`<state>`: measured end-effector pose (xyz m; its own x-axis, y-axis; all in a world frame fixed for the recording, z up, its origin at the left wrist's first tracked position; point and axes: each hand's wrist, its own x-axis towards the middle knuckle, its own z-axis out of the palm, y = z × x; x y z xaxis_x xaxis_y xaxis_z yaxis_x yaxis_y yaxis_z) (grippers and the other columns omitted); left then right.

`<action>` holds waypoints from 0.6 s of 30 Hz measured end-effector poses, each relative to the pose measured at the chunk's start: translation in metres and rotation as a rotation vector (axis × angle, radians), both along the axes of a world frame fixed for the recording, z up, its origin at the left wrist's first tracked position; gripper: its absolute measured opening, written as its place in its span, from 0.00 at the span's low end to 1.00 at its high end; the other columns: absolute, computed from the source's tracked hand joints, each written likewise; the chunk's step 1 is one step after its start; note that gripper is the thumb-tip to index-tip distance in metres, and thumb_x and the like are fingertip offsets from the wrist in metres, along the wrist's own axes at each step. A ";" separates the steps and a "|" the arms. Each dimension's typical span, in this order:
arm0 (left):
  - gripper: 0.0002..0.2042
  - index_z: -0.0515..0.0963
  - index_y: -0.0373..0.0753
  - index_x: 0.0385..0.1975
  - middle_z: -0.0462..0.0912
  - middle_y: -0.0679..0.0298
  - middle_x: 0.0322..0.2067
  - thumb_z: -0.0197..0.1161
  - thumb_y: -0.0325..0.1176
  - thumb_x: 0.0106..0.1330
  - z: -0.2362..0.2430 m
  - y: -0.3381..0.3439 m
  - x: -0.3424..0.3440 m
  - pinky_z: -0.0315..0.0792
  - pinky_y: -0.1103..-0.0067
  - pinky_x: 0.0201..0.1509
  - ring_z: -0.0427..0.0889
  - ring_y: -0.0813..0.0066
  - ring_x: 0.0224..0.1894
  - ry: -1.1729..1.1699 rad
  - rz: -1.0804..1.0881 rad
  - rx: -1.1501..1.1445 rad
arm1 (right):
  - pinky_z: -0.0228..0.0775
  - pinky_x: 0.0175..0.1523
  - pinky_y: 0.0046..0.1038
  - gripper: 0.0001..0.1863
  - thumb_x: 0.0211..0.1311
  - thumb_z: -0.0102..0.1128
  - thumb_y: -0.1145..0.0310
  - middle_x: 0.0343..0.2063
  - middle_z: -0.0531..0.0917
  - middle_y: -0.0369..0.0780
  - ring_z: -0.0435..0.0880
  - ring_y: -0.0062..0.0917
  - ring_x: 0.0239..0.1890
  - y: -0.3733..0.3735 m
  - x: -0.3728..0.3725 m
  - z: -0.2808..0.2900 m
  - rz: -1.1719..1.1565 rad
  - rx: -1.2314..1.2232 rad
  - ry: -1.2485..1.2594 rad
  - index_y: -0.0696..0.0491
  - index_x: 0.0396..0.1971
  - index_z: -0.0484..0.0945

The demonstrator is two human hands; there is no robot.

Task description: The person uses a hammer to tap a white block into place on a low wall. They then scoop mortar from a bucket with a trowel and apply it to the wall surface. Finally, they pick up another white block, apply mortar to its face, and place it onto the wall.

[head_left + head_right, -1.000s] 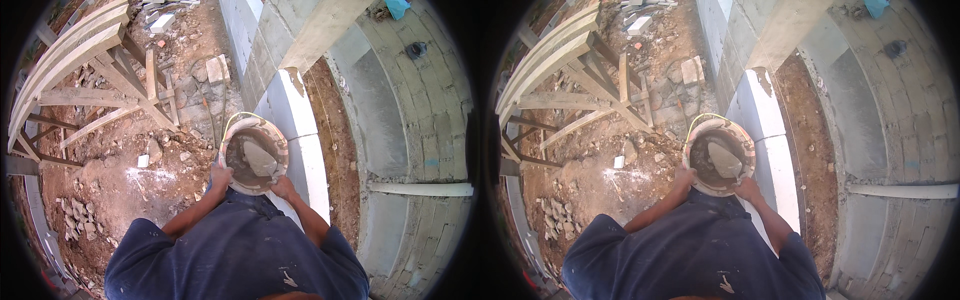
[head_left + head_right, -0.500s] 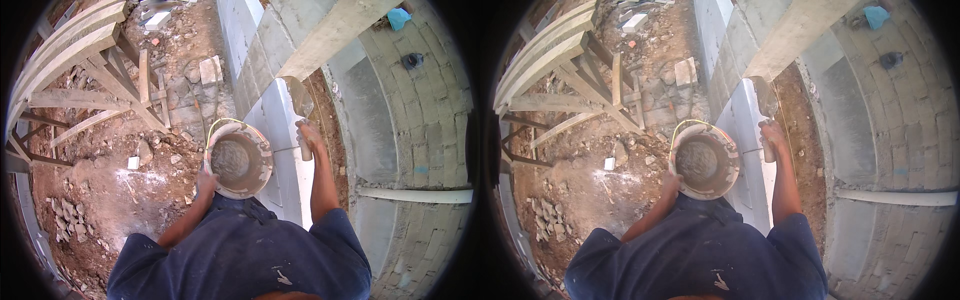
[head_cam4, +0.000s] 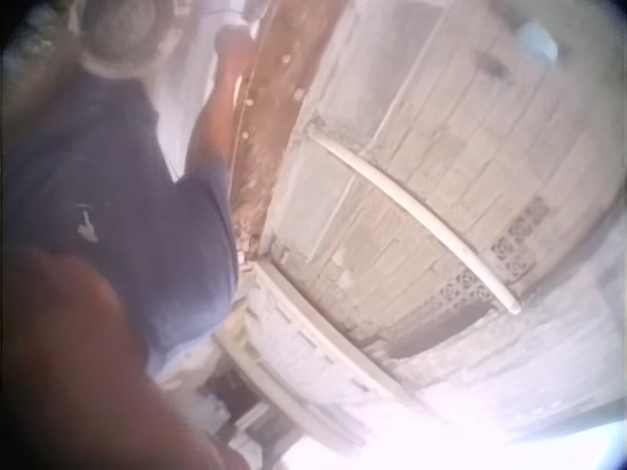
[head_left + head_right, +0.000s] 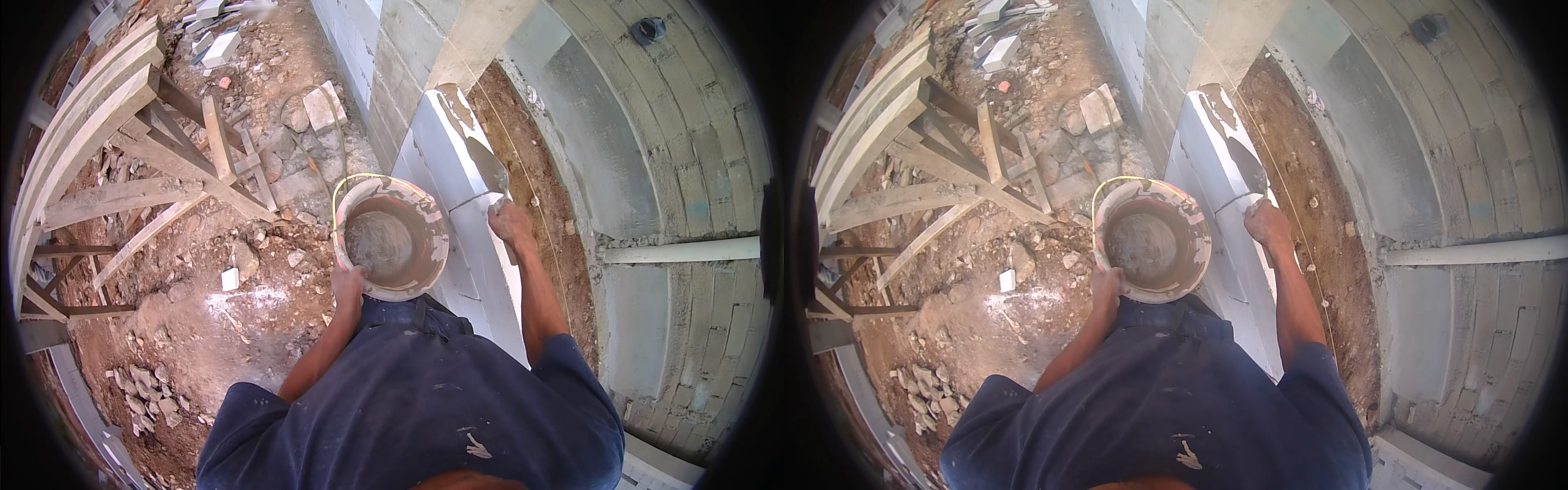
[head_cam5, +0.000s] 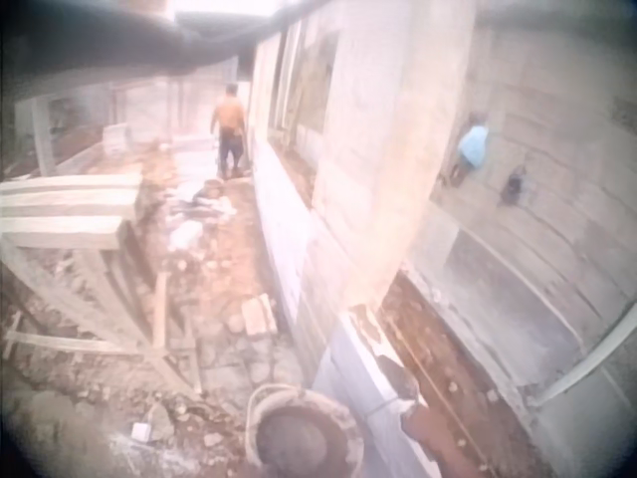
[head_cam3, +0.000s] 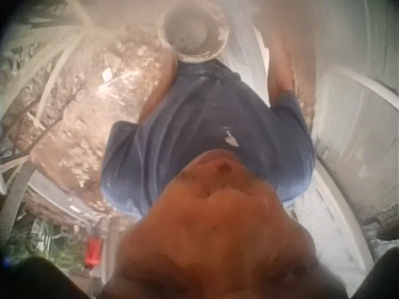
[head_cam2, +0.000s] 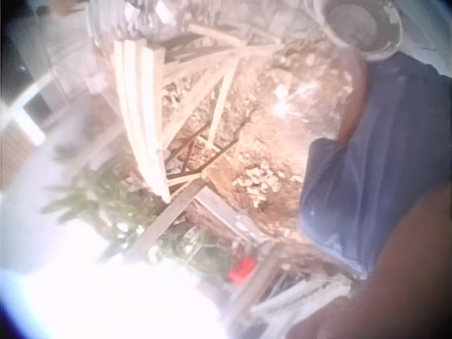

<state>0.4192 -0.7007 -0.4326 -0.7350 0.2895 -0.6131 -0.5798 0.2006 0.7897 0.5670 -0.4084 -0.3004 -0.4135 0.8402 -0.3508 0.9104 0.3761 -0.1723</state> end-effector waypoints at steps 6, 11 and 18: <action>0.10 0.74 0.30 0.29 0.75 0.64 0.19 0.58 0.21 0.45 0.006 0.000 0.008 0.65 0.79 0.15 0.72 0.76 0.15 0.070 -0.036 -0.002 | 0.71 0.50 0.43 0.24 0.61 0.47 0.55 0.38 0.81 0.57 0.81 0.47 0.44 0.009 -0.053 0.015 -0.006 0.092 0.086 0.63 0.41 0.76; 0.12 0.75 0.28 0.30 0.75 0.62 0.18 0.60 0.24 0.43 -0.019 -0.012 0.012 0.69 0.74 0.23 0.75 0.72 0.18 0.122 -0.057 -0.075 | 0.72 0.50 0.41 0.23 0.61 0.47 0.55 0.38 0.82 0.55 0.81 0.46 0.45 0.037 -0.090 0.006 0.045 0.084 0.035 0.62 0.40 0.77; 0.11 0.74 0.29 0.28 0.75 0.62 0.19 0.59 0.26 0.44 0.004 -0.004 0.012 0.68 0.75 0.24 0.73 0.73 0.19 0.107 -0.115 -0.049 | 0.72 0.49 0.43 0.23 0.61 0.49 0.54 0.36 0.81 0.56 0.82 0.45 0.43 -0.018 0.009 -0.002 -0.035 0.052 0.006 0.59 0.45 0.74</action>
<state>0.4312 -0.7049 -0.4285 -0.7604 0.3475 -0.5486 -0.4638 0.3007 0.8333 0.5758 -0.4260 -0.3021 -0.3850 0.8714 -0.3040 0.9224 0.3523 -0.1585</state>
